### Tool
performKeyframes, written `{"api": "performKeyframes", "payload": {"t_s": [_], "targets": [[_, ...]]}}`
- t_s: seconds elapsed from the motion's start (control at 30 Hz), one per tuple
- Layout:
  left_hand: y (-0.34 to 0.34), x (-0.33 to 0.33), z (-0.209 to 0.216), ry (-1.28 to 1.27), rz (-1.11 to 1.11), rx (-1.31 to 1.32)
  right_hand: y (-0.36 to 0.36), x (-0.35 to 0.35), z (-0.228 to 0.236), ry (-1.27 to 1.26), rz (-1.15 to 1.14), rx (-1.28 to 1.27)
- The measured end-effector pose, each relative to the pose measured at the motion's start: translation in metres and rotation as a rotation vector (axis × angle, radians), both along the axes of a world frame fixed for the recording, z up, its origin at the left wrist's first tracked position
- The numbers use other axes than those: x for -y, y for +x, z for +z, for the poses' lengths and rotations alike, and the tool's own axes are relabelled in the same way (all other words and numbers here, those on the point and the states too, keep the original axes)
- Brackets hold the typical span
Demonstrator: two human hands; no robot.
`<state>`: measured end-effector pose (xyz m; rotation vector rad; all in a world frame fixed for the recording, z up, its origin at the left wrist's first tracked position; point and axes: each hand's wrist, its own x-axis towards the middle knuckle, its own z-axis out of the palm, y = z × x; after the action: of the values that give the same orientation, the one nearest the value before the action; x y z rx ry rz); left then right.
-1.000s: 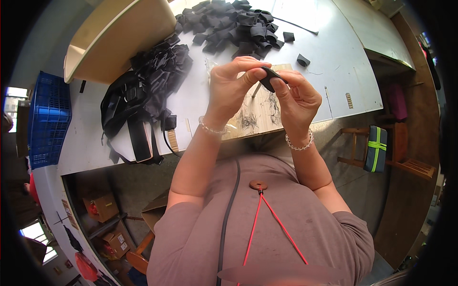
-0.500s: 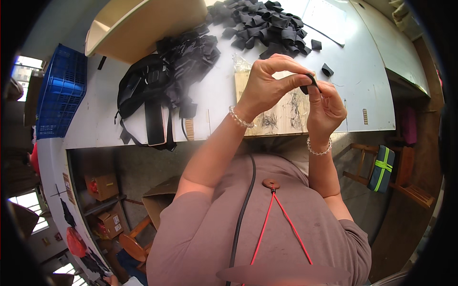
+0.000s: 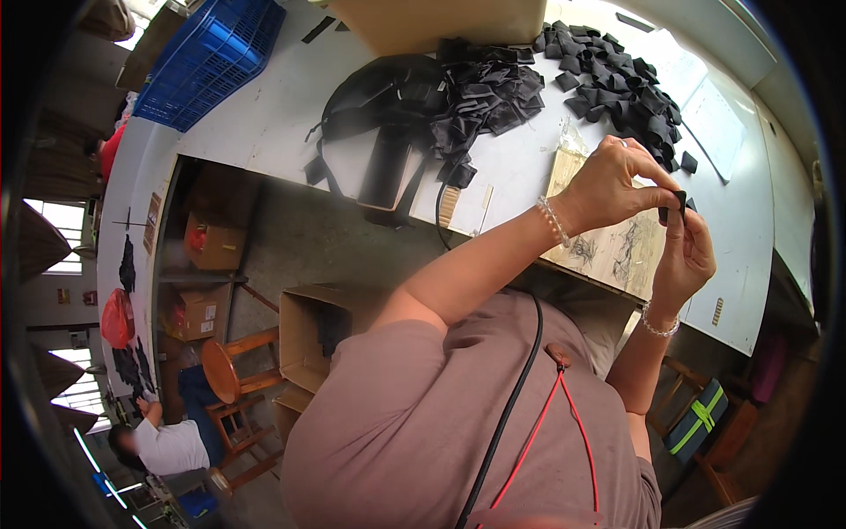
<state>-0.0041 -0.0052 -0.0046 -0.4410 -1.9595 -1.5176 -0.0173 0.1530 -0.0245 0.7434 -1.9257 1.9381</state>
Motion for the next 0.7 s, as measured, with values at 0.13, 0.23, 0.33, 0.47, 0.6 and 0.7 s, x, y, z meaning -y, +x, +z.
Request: {"api": "performKeyframes", "payload": {"t_s": [0.13,0.23,0.33,0.47,0.6,0.7], "targets": [[0.006,0.013,-0.005,-0.06,0.025,0.176,-0.008,-0.003,0.01,0.247,0.024,-0.028],[0.011,0.01,0.002,0.019,-0.061,0.246,-0.002,0.0,0.02,0.164,0.006,-0.036],[0.014,0.013,0.008,0.003,-0.015,0.161,0.0,0.006,0.02,0.131,-0.006,-0.027],[0.006,0.014,0.012,-0.106,-0.041,0.103,-0.003,0.008,0.014,0.101,-0.001,-0.067],[0.003,0.01,0.013,-0.083,-0.061,0.141,-0.001,0.006,0.019,0.056,-0.045,-0.075],[0.002,0.01,0.006,-0.006,-0.064,0.134,0.001,0.009,0.026,0.061,-0.055,-0.096]]}}
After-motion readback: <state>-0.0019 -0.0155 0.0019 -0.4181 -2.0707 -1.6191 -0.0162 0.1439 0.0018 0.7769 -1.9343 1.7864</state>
